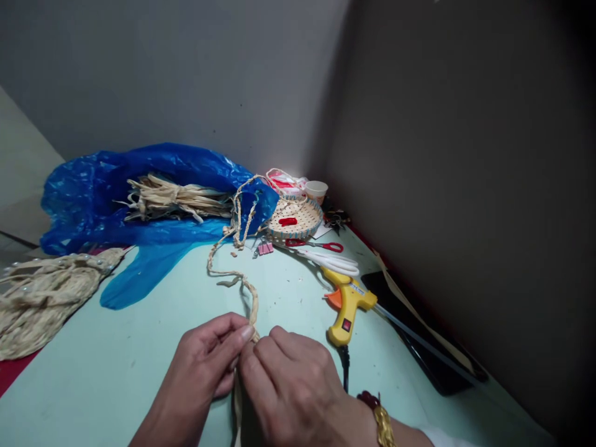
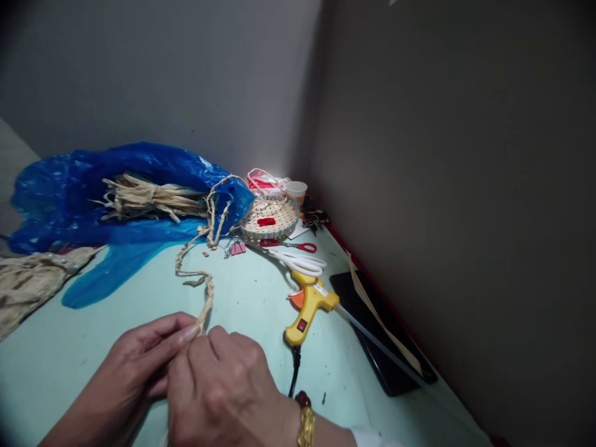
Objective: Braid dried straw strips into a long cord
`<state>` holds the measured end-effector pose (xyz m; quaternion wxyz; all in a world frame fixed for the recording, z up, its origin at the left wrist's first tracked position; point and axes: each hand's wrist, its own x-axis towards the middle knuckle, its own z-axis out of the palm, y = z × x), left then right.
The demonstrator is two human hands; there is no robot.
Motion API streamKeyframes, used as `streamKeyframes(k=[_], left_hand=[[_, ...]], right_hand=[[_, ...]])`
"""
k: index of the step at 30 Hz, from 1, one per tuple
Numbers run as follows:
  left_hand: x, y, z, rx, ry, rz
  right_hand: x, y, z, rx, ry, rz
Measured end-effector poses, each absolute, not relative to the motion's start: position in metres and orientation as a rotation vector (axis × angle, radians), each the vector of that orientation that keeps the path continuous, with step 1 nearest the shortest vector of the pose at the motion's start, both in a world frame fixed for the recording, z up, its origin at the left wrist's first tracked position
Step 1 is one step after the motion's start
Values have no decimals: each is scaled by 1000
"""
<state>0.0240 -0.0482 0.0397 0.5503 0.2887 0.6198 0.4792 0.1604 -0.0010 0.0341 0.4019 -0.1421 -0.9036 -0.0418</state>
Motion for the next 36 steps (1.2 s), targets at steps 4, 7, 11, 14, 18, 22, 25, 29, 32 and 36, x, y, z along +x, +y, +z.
streamKeyframes(k=[4, 7, 11, 14, 18, 22, 25, 29, 32, 36], left_hand=[[18, -47, 36, 703, 1396, 1133], [14, -45, 36, 751, 1401, 1065], [10, -42, 41, 1111, 1536, 1022], [5, -39, 44, 1478, 1736, 959], [-11, -24, 44, 1724, 1951, 841], [-24, 1, 46, 1807, 2007, 830], [-29, 20, 51, 1856, 2024, 829], [-36, 33, 52, 1899, 1977, 822], [-43, 37, 48, 1896, 1936, 811], [-52, 44, 42, 1877, 1893, 795]], right_hand=[[161, 0, 33, -385, -2280, -162], [161, 1, 29, -372, -2321, -139], [162, -1, 28, -402, -2398, 26], [167, 5, 45, -541, -2476, 363], [164, 45, 85, -933, -2540, 257], [136, 105, 101, -1091, -2714, 20], [111, 136, 91, -1113, -2787, -32], [96, 150, 74, -1041, -2830, -68], [98, 149, 69, -976, -2828, -51], [105, 148, 67, -927, -2810, 40]])
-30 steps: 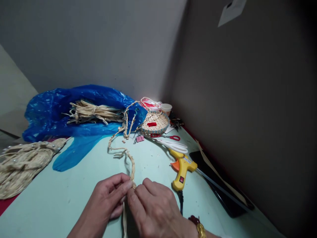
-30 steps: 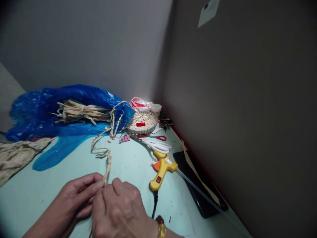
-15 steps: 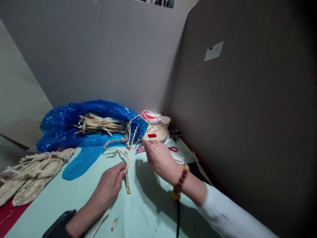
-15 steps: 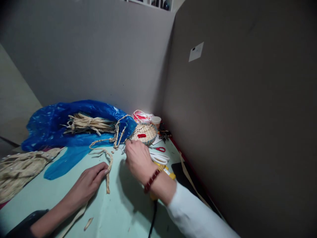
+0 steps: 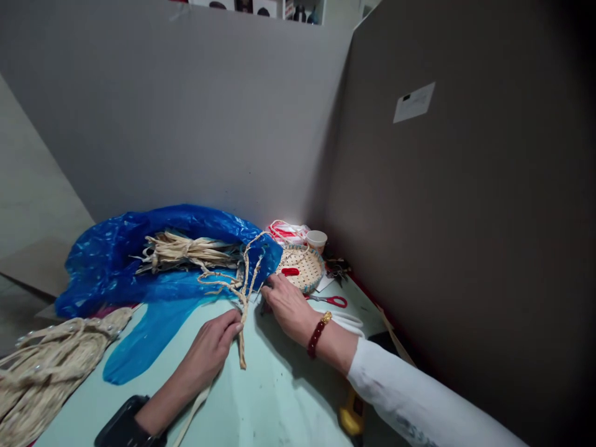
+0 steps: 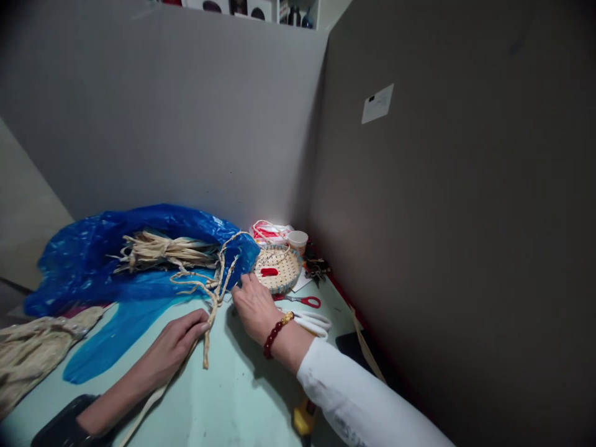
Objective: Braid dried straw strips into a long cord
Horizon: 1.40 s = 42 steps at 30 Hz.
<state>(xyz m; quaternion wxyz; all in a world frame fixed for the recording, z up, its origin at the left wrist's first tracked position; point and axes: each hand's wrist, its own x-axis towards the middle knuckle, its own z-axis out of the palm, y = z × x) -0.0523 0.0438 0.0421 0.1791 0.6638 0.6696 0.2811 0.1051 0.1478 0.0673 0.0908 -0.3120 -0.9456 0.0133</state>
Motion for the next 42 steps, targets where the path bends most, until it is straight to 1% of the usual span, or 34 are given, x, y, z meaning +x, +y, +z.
streamKeyframes(k=[8, 17, 20, 26, 32, 38, 42], left_hand=[[-49, 50, 42, 1902, 1774, 718], [-48, 52, 41, 1916, 1740, 616], [-49, 53, 39, 1922, 1736, 601], [-53, 49, 37, 1924, 1737, 593], [-55, 45, 37, 1909, 1684, 577], [-54, 43, 36, 1917, 1576, 549], [-53, 43, 37, 1926, 1581, 536]], right_hand=[[118, 154, 68, -939, -2779, 407], [119, 166, 80, -896, -2760, 971], [121, 167, 81, -900, -2732, 1035], [129, 166, 83, -900, -2717, 1027], [136, 163, 83, -901, -2683, 1094], [137, 171, 76, -779, -2591, 1353], [137, 172, 73, -807, -2490, 1470]])
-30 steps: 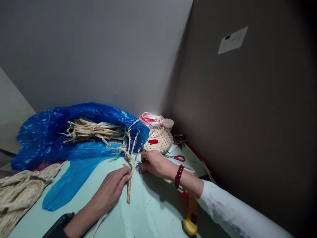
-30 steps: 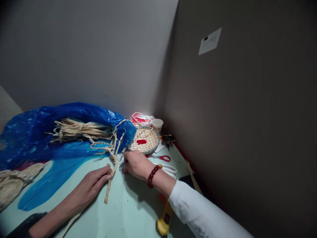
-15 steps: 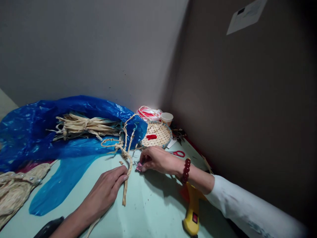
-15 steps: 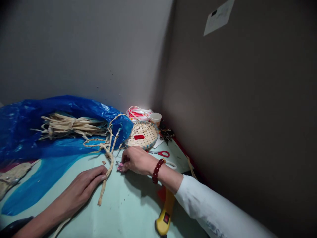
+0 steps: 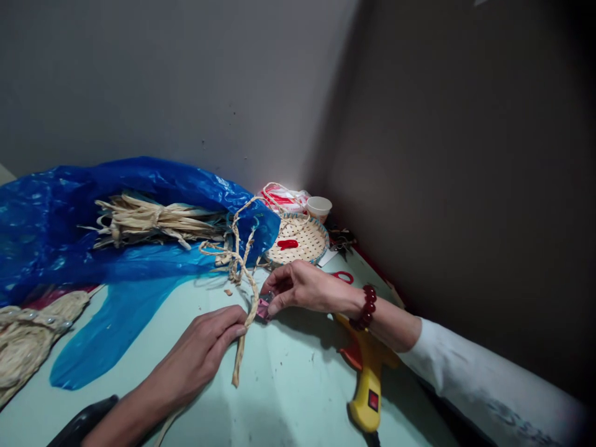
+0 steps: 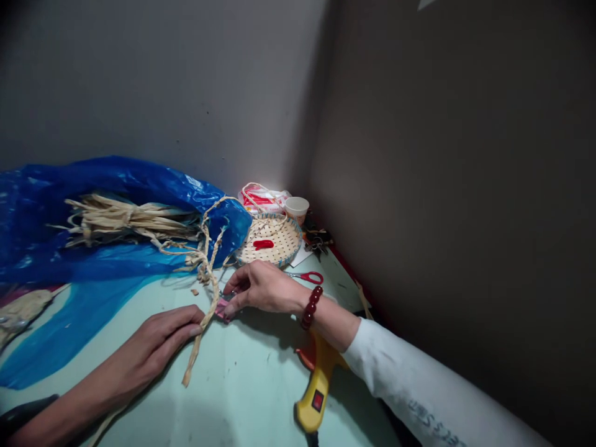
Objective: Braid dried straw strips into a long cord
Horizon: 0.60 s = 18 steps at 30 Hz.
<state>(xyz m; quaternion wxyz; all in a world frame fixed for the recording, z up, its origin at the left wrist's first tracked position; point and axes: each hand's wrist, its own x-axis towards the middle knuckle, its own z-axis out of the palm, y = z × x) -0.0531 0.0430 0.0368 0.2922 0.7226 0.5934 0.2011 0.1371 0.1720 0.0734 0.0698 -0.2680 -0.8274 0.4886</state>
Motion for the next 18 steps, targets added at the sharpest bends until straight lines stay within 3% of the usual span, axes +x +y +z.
streamKeyframes(k=[18], left_hand=[[-51, 47, 36, 1972, 1589, 573]], right_hand=[[134, 167, 72, -819, -2418, 1436]])
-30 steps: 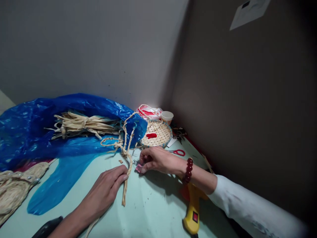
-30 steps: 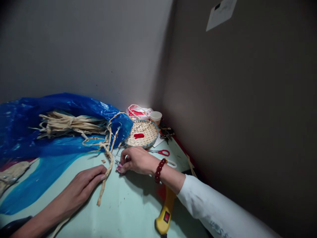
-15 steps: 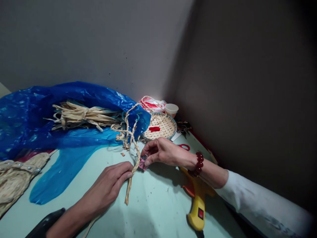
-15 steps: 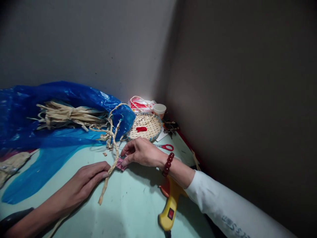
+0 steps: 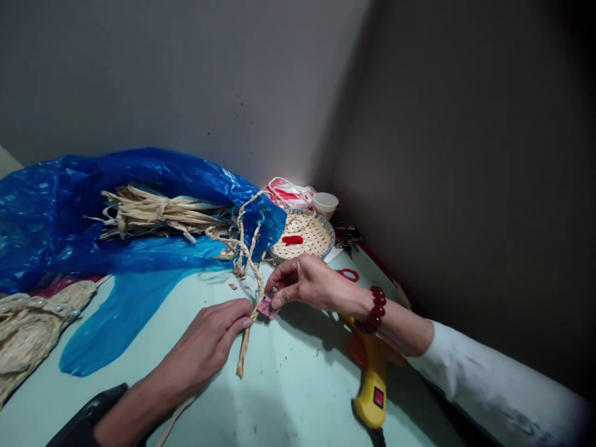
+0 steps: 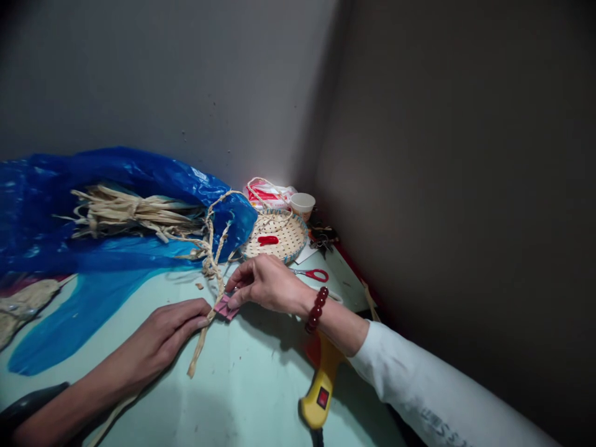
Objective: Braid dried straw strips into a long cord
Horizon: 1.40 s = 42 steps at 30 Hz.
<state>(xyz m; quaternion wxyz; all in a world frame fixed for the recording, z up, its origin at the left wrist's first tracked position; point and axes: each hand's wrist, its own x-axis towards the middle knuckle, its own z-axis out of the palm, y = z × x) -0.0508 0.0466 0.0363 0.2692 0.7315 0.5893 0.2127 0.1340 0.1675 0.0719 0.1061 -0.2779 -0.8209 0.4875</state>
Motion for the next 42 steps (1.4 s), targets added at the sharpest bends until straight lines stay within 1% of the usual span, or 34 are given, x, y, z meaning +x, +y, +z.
streamKeyframes(k=[7, 15, 21, 31, 36, 42], left_hand=[[-49, 46, 39, 1990, 1569, 569], [-49, 46, 41, 1892, 1606, 587], [-48, 44, 40, 1871, 1688, 597], [-51, 43, 42, 1898, 1716, 633], [-53, 42, 43, 1912, 1625, 672], [-54, 38, 39, 1900, 1695, 608]], right_hand=[[132, 166, 70, -860, -2388, 1450], [130, 170, 65, -726, -2253, 1731], [132, 176, 57, -695, -2211, 1753], [134, 178, 56, -568, -2357, 1590], [127, 167, 67, -622, -2454, 1300], [127, 168, 73, -768, -2528, 966]])
